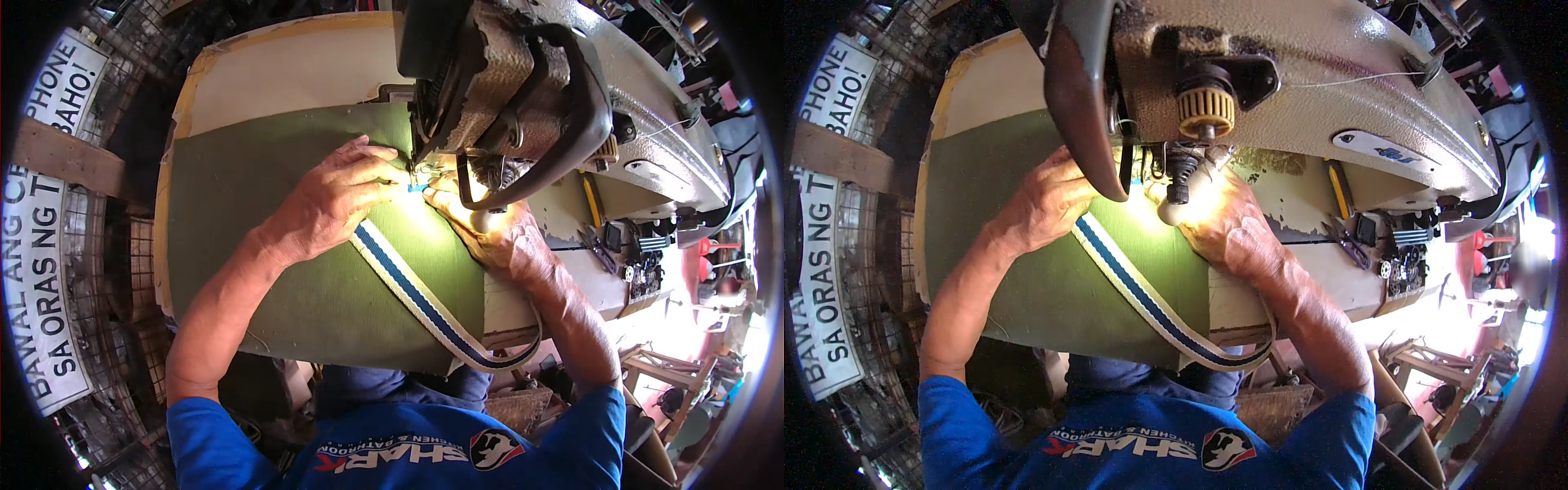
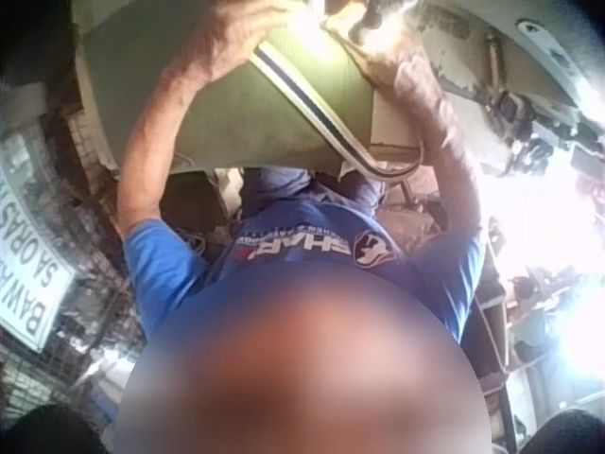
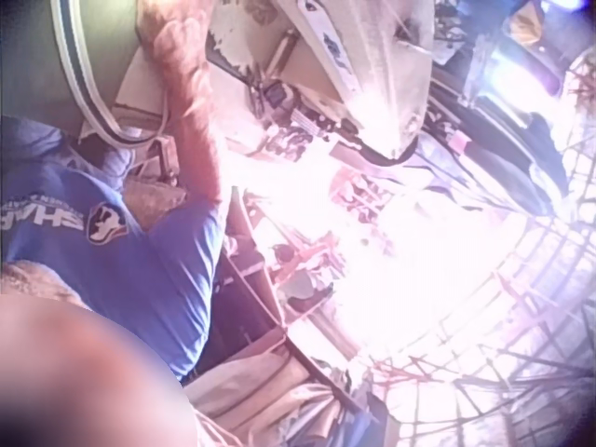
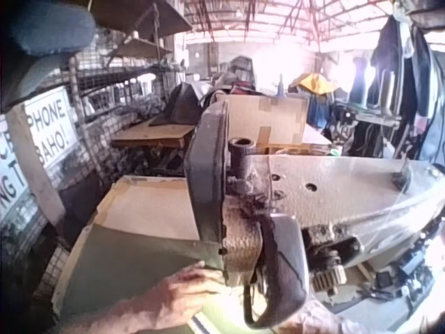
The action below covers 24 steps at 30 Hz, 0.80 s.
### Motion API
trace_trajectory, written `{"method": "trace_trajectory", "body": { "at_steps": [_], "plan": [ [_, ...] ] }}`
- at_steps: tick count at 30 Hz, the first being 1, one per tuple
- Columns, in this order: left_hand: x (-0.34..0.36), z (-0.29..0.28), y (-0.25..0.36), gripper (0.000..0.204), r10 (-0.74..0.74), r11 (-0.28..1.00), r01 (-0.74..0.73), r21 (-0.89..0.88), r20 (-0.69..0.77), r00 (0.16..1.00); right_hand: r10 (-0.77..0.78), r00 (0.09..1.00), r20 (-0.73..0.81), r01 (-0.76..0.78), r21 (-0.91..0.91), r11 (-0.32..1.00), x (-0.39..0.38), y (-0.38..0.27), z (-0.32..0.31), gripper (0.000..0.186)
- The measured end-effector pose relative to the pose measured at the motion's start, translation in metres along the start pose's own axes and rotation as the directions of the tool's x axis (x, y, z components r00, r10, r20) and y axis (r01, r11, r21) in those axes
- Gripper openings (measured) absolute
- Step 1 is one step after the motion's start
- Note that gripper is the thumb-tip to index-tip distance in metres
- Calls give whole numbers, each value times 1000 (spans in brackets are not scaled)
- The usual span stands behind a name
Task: Sewing a blue and white striped strap onto a green fabric panel using an industrial sewing machine.
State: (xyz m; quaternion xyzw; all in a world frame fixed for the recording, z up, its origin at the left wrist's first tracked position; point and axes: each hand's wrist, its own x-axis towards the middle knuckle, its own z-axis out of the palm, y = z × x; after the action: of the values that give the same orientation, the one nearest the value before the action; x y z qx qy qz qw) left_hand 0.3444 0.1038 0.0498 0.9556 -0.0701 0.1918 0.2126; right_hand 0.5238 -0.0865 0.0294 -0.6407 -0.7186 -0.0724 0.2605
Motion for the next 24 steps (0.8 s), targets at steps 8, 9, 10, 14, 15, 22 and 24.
{"method": "trace_trajectory", "body": {
  "at_steps": [8, 9, 10, 14, 15, 22, 24],
  "plan": [
    [4, 5, -5, 23, 5, 999, -8, -31, -73, 997, -13, 996, -87, 19, 65, 998, -2, 0, 0, 12],
    [5, 6, -6, 21, 9, 1000, -10, -22, -68, 998, 2, 998, -64, 2, 54, 999, -1, 0, 0, 11],
    [5, 6, -6, 19, 8, 1000, -8, -10, -67, 998, 22, 999, -23, -21, 47, 999, 0, -1, 0, 11],
    [8, 4, -6, 19, 31, 999, -30, 15, -55, 998, -12, 996, -91, 18, 73, 997, 4, -2, -1, 10],
    [8, 3, -5, 20, 49, 998, -48, 29, -42, 998, -7, 997, -81, 12, 68, 998, 4, -3, -2, 10],
    [3, 0, 4, 28, 145, 982, -141, 126, -20, 989, -22, 999, -27, 22, 23, 999, 4, -4, -4, 15],
    [1, 0, 1, 28, 161, 979, -160, 123, 1, 987, -30, 999, -41, 31, 16, 999, 4, -5, -5, 16]
  ]
}}
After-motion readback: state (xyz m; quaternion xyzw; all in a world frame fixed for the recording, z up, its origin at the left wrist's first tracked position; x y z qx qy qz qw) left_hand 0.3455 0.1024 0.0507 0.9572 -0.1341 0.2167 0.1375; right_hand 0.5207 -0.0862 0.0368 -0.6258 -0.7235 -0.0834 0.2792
